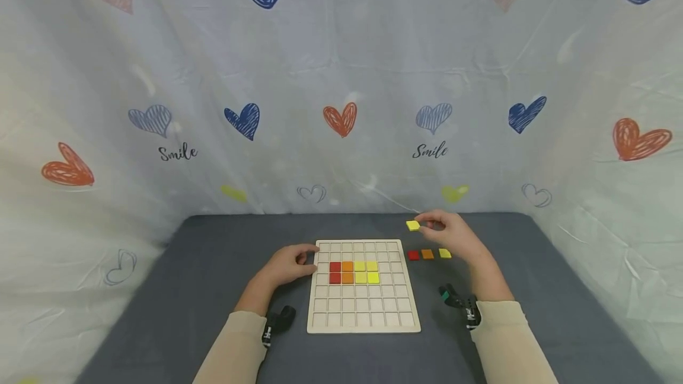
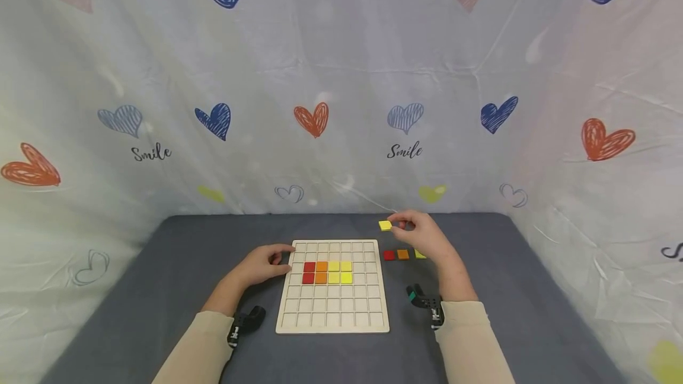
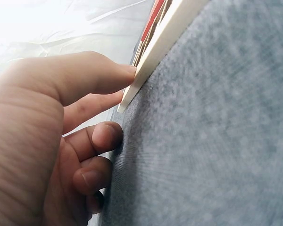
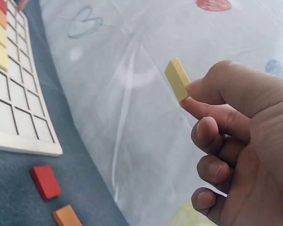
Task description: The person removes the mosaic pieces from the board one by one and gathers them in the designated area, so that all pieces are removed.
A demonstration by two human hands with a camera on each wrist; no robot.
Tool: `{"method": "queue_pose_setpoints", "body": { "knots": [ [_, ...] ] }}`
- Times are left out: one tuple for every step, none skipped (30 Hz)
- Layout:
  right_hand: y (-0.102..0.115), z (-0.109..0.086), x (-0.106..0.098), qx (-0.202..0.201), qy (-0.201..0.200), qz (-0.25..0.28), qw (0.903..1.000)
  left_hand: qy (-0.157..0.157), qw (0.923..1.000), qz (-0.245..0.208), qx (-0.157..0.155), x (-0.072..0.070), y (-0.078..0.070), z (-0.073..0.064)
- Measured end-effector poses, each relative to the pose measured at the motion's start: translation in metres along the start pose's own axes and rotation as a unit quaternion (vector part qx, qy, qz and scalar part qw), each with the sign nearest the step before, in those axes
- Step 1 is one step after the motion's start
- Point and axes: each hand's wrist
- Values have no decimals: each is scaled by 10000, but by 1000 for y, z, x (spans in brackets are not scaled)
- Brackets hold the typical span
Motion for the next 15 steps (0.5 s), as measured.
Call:
{"method": "queue_pose_setpoints", "body": {
  "knots": [
    [-1, 0, -3, 10, 1, -28, 10000, -7, 10000, -9, 5, 0, 0, 0],
    [-3, 0, -6, 54, -19, -43, 10000, -11, 10000, -13, 16, 1, 0, 1],
    [-4, 0, -8, 44, -30, -71, 10000, -15, 10000, -14, 28, 1, 0, 1],
    [-5, -1, -11, 59, -60, -101, 9999, -18, 10000, -15, 33, 1, 0, 1],
    [-7, -1, -13, 50, -62, -130, 9999, -17, 10000, -30, 52, 1, 0, 2],
    [-8, -1, -15, 34, -84, -156, 9998, -20, 10000, -30, 79, 0, 0, 2],
    [-9, -1, -17, 18, -94, -191, 9998, -20, 10000, -29, 91, 0, 0, 2],
    [-10, -2, -19, 30, -102, -196, 9998, -13, 9999, -28, 104, -1, 0, 2],
    [-11, -2, -20, 18, -99, -216, 9997, -6, 9999, -22, 107, -1, 0, 2],
    [-12, -3, -21, 32, -108, -242, 9996, 14, 9999, -11, 110, -2, 0, 2],
    [-14, -4, -21, 21, -110, -260, 9996, 32, 9999, -14, 121, -2, 1, 1],
    [-15, -5, -22, 30, -122, -283, 9995, 45, 9999, 2, 116, -3, 1, 1],
    [-17, -6, -23, 40, -117, -307, 9995, 61, 9999, 3, 99, -3, 2, 0],
    [-18, -7, -24, 57, -110, -312, 9994, 69, 9999, -3, 95, -3, 2, -1],
    [-19, -9, -25, 78, -113, -341, 9993, 74, 9999, -10, 81, -2, 2, -1]
  ]
}}
Point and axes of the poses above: each hand's wrist, its own z-axis towards the middle knuckle, its own x-axis out of the palm, y = z × x, and after that the axes turned 15 degrees about -z, right-handed
